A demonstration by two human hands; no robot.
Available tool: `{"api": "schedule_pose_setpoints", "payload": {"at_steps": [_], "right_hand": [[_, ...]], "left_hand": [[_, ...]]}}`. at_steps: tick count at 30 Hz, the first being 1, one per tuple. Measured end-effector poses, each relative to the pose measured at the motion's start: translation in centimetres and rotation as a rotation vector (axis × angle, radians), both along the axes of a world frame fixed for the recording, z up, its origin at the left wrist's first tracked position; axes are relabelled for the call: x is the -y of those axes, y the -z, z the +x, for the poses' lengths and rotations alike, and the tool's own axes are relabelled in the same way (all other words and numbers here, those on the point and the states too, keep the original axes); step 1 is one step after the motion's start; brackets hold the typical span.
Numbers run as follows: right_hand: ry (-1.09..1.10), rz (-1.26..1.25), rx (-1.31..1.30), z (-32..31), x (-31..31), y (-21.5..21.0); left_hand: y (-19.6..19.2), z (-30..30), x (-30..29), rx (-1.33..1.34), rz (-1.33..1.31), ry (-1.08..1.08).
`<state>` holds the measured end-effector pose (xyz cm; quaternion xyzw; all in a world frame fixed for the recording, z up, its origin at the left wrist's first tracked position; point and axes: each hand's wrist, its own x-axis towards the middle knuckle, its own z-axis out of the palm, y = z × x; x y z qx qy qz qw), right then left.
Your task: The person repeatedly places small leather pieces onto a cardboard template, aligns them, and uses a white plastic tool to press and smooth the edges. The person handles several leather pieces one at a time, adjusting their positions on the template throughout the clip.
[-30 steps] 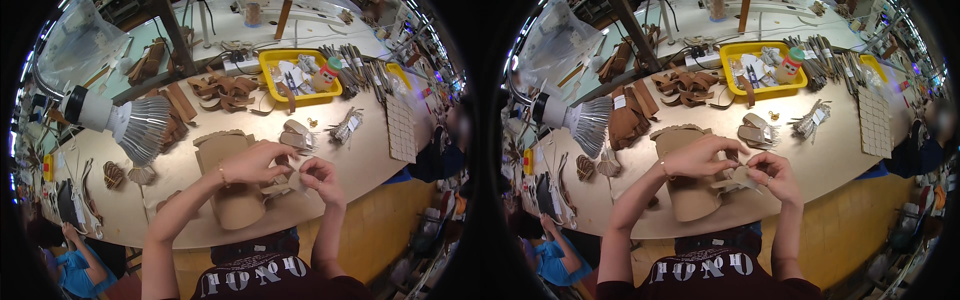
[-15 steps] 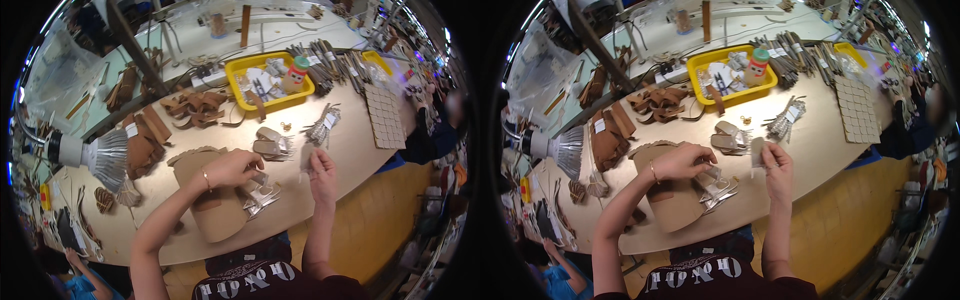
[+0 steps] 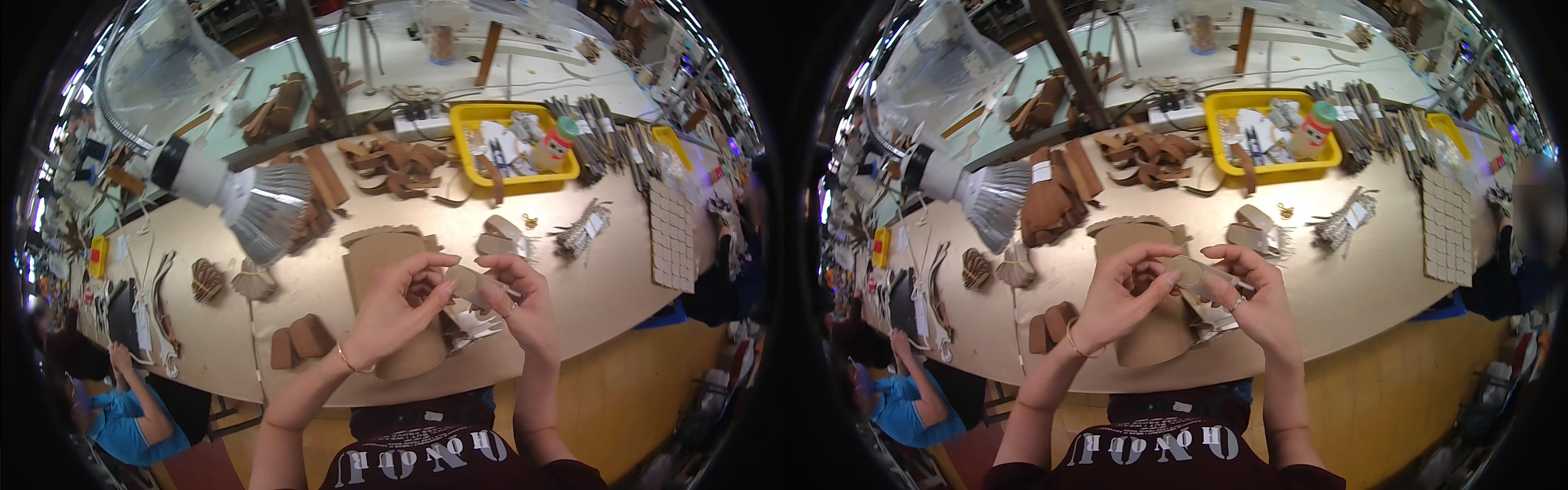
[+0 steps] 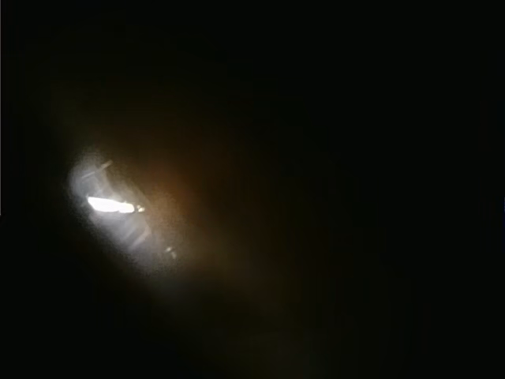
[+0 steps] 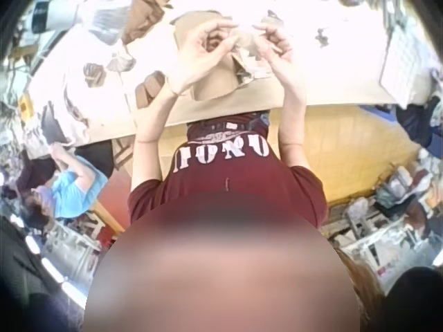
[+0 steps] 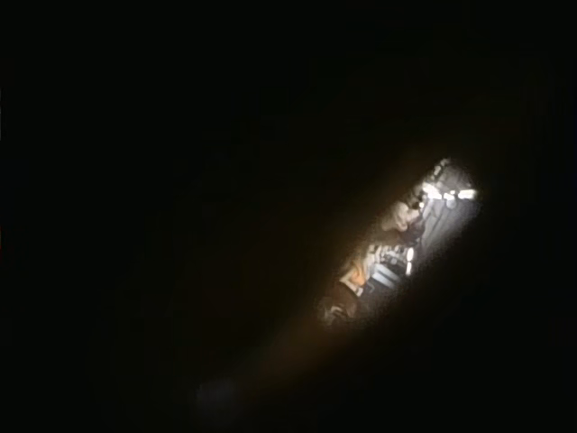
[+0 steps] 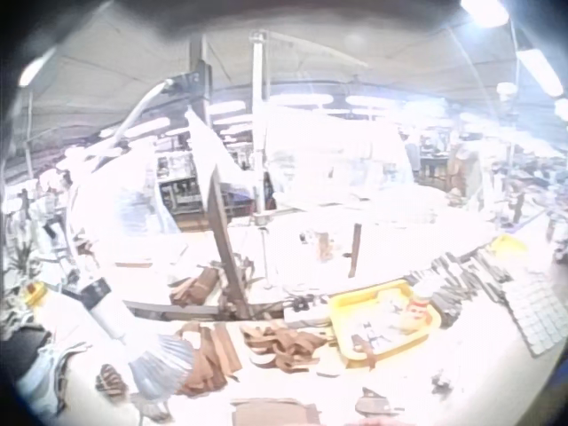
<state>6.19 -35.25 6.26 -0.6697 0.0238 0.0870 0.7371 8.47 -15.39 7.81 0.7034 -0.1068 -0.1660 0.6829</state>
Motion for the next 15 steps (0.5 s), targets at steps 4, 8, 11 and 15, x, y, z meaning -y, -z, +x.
{"api": "schedule_pose_setpoints", "payload": {"at_steps": [4,8,11,15], "right_hand": [[-0.087,0.228,-0.005,-0.2,-3.3,-0.4],[-0.062,0.234,-0.123,-0.1,-4.6,0.0],[-0.017,0.246,-0.113,0.3,-5.1,0.6],[0.009,0.047,-0.072,-0.6,-6.4,1.1]], "left_hand": [[0.1,-3.1,-2.8,-0.150,-0.133,-0.187],[1.9,-5.3,-5.5,0.183,0.066,-0.381],[4.5,-6.3,-6.8,0.470,0.350,-0.557],[7.1,-8.1,-6.7,0.645,0.479,-0.570]]}}
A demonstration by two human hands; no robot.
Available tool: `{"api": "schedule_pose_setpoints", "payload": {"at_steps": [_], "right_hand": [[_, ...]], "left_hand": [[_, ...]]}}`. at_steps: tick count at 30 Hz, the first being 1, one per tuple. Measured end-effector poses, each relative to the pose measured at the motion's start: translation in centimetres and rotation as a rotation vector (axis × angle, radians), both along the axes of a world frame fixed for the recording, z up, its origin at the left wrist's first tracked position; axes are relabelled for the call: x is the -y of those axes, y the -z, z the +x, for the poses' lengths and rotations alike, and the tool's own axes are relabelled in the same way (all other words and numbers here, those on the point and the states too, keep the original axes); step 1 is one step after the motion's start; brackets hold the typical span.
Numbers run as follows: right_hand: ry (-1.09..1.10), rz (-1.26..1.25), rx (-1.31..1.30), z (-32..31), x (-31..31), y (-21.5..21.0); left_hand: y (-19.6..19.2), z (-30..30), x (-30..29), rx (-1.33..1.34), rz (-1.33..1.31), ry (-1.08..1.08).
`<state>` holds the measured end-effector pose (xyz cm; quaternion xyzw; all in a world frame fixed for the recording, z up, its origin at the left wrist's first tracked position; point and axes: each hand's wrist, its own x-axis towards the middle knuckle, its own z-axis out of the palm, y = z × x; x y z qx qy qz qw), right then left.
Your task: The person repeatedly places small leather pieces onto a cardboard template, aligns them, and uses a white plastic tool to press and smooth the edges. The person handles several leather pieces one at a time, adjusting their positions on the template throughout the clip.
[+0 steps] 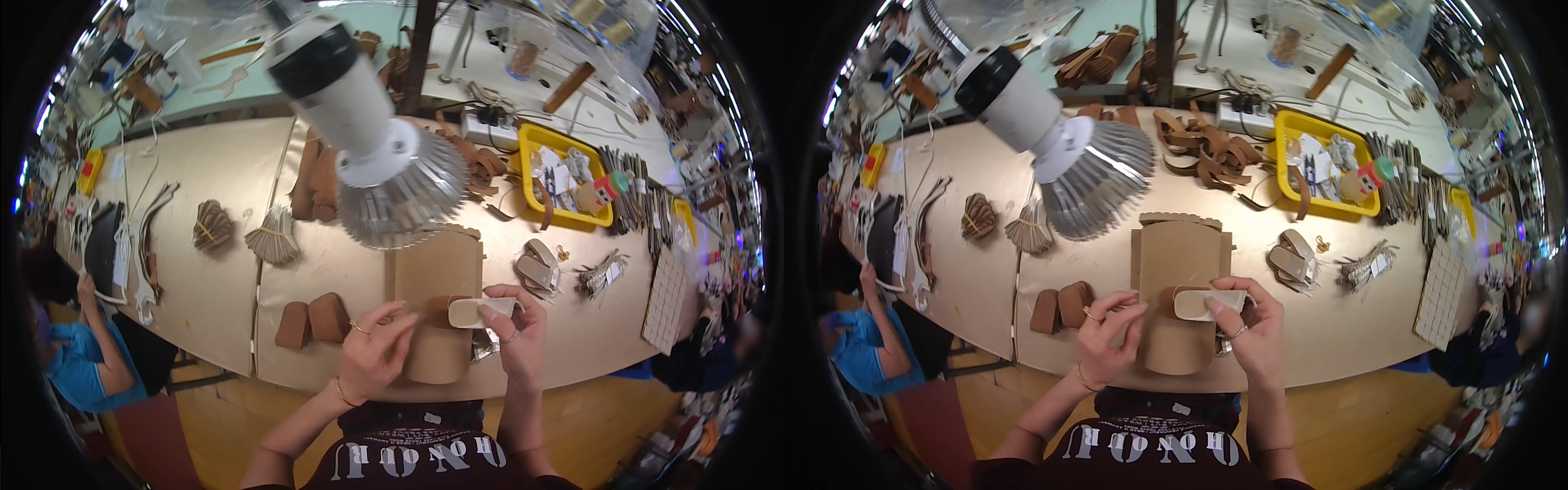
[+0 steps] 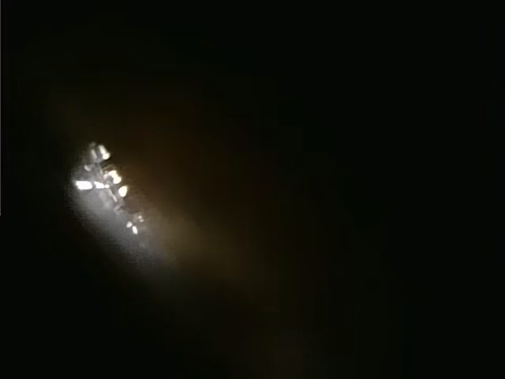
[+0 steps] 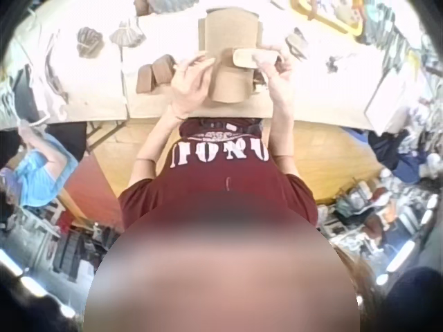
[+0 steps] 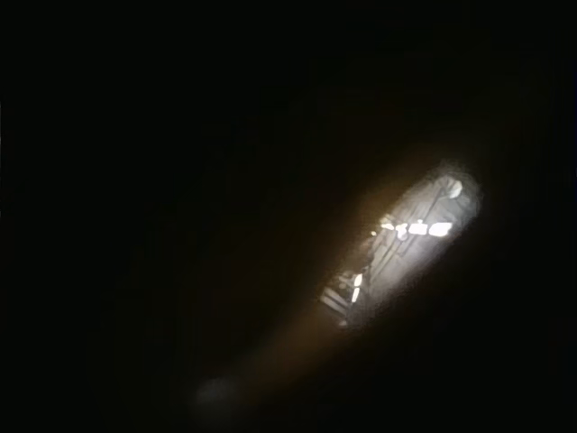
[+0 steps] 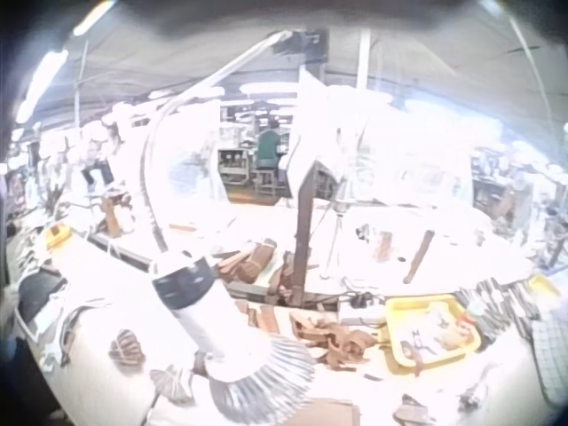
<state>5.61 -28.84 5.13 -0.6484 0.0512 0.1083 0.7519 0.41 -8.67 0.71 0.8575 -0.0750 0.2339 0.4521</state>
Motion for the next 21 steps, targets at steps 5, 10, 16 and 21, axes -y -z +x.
{"api": "schedule_pose_setpoints", "payload": {"at_steps": [5,10,16,21], "right_hand": [[-0.013,-0.101,-0.001,-0.8,-1.5,0.7],[-0.004,-0.166,-0.055,-1.0,-1.6,0.4],[-0.016,-0.183,0.078,-0.8,-2.0,0.6],[-0.027,-0.222,0.103,-0.7,-1.9,0.6]], "left_hand": [[1.3,-0.8,0.7,0.008,0.006,0.038],[1.6,-0.6,0.6,-0.002,-0.021,0.112],[1.8,-0.8,0.5,-0.016,-0.015,0.134],[1.9,-0.7,0.6,-0.003,-0.014,0.129]]}}
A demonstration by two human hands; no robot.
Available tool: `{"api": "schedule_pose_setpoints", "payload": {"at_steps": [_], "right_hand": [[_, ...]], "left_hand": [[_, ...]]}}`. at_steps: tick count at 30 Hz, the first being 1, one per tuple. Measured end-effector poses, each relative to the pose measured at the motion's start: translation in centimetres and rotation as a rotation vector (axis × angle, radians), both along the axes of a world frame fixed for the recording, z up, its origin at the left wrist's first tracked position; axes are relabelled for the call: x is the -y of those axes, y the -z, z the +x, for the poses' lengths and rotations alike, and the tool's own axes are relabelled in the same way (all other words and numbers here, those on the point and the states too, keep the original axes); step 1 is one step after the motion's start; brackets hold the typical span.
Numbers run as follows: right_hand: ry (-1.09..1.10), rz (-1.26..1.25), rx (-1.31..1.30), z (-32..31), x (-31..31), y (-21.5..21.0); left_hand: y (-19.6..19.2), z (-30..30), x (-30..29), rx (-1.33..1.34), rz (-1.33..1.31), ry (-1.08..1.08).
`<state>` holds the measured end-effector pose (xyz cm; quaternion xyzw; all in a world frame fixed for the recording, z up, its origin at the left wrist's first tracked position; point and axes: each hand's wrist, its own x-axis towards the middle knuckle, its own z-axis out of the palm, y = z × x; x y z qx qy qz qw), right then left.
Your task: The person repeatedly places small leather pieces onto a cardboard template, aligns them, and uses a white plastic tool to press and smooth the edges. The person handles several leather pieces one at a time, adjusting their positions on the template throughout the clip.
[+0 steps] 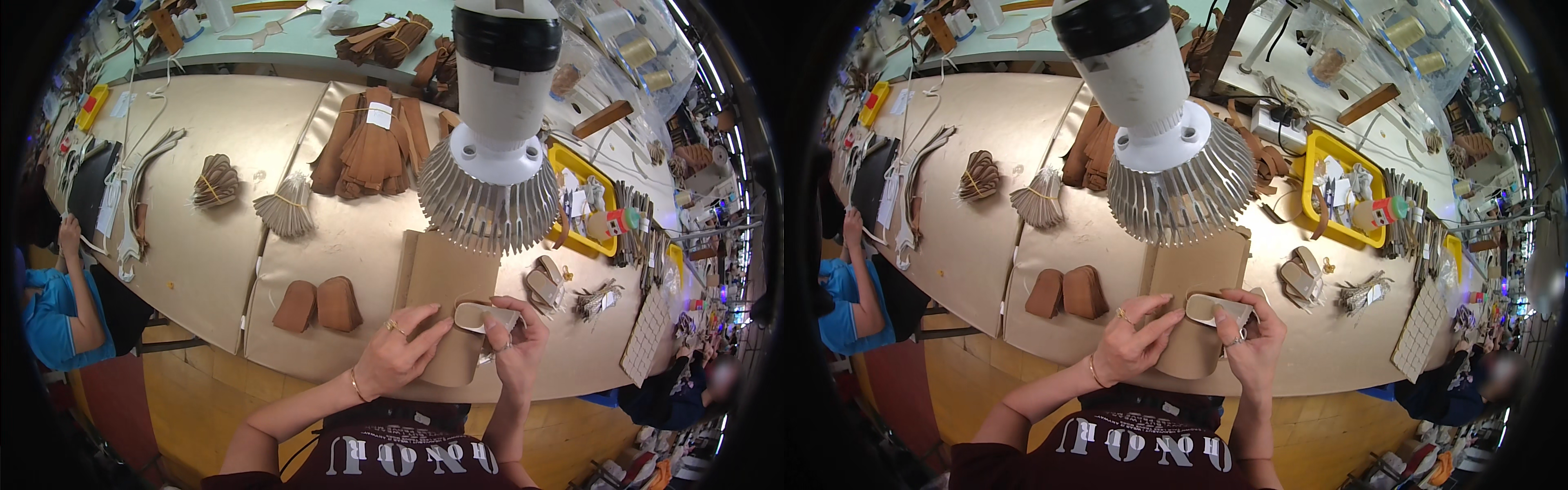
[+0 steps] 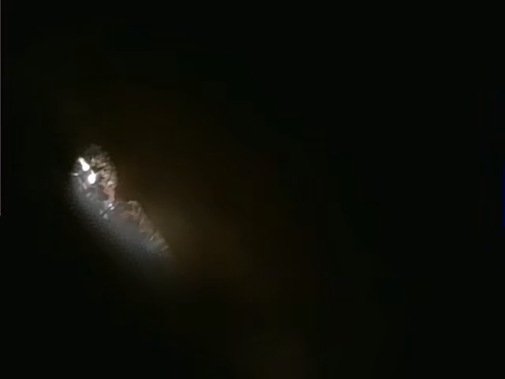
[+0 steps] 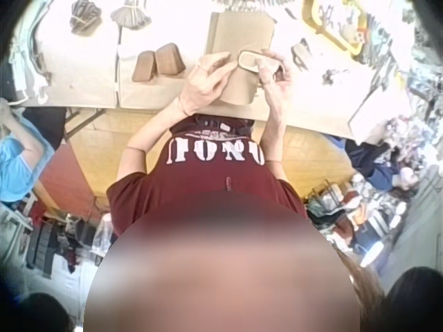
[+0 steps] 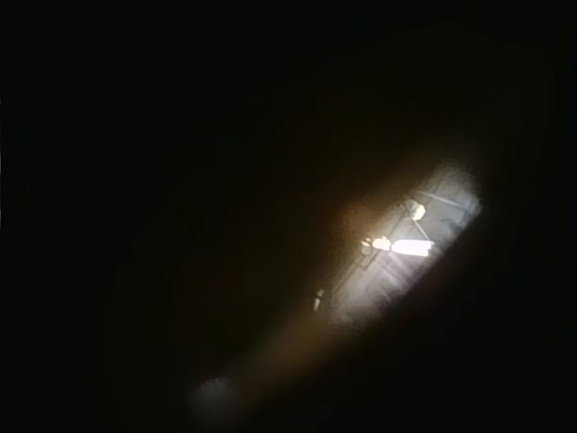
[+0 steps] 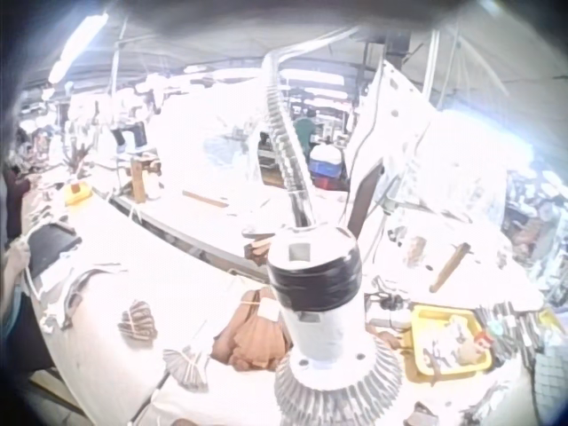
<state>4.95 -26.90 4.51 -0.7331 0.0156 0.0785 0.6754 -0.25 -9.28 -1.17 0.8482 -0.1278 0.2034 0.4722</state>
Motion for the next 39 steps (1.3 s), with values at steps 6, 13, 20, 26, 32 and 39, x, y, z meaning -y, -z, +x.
{"api": "schedule_pose_setpoints", "payload": {"at_steps": [6,13,20,26,32,39], "right_hand": [[-0.007,-0.021,-0.042,-0.09,0.10,-0.16],[-0.002,0.002,-0.071,0.02,0.04,-0.30],[0.021,0.029,-0.083,0.28,0.07,0.02],[0.024,0.036,-0.027,-0.15,-0.12,0.20],[0.003,0.024,-0.015,-0.13,-0.32,-0.37],[-0.011,0.022,-0.041,0.31,-0.35,-0.65]], "left_hand": [[0.06,-0.10,-0.03,0.010,0.022,-0.005],[-0.08,0.05,-0.13,0.008,0.053,0.005],[-0.20,0.12,-0.02,0.015,0.064,-0.010],[-0.25,0.29,0.19,0.028,0.078,-0.064],[-0.27,0.48,-0.13,0.030,0.088,-0.010],[-0.66,0.73,0.10,-0.051,-0.001,-0.008]]}}
